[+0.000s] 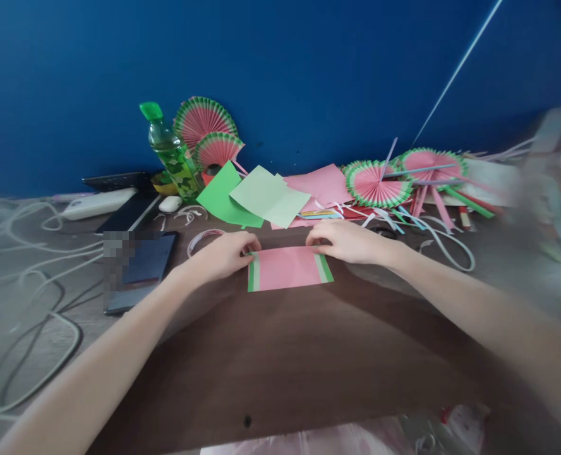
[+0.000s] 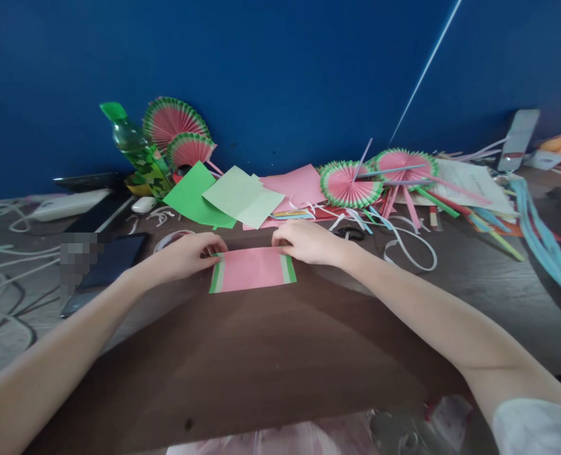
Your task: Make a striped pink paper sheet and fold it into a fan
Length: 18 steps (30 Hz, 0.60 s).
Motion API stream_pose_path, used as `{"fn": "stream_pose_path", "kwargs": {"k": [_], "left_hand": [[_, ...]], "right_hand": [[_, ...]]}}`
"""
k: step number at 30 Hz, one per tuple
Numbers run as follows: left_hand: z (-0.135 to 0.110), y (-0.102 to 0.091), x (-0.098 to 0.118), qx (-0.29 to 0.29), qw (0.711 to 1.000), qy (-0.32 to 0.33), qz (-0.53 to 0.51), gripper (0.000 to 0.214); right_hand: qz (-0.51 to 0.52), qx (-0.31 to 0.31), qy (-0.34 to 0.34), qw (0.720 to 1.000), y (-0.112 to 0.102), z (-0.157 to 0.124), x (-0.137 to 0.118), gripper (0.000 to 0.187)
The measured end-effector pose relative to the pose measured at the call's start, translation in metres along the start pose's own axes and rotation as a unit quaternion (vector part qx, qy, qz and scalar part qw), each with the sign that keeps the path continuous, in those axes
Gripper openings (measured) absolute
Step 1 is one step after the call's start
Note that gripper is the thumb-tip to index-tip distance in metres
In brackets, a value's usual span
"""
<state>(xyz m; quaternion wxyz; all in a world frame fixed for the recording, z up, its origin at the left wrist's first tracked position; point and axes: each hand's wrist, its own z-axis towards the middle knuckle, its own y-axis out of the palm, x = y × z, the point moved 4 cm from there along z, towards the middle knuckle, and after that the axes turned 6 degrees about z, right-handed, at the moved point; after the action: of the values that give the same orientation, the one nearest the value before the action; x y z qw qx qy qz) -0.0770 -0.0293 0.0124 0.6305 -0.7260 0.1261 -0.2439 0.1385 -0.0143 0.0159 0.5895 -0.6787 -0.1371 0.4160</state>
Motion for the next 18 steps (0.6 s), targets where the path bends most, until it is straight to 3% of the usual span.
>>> {"fn": "stream_pose_path", "kwargs": {"k": [5, 12, 18], "left_hand": [[0.001, -0.001, 0.004, 0.014, 1.000, 0.012, 0.008, 0.013], [0.001, -0.003, 0.007, 0.014, 1.000, 0.021, 0.010, 0.013], [0.001, -0.005, 0.011, 0.005, 0.999, 0.017, 0.036, 0.010]], "right_hand": [[-0.035, -0.012, -0.024, 0.999, 0.003, 0.000, -0.004, 0.016], [0.027, -0.019, -0.020, 0.999, 0.006, 0.004, 0.001, 0.013], [0.011, -0.030, -0.023, 0.999, 0.005, 0.004, -0.002, 0.011]]}}
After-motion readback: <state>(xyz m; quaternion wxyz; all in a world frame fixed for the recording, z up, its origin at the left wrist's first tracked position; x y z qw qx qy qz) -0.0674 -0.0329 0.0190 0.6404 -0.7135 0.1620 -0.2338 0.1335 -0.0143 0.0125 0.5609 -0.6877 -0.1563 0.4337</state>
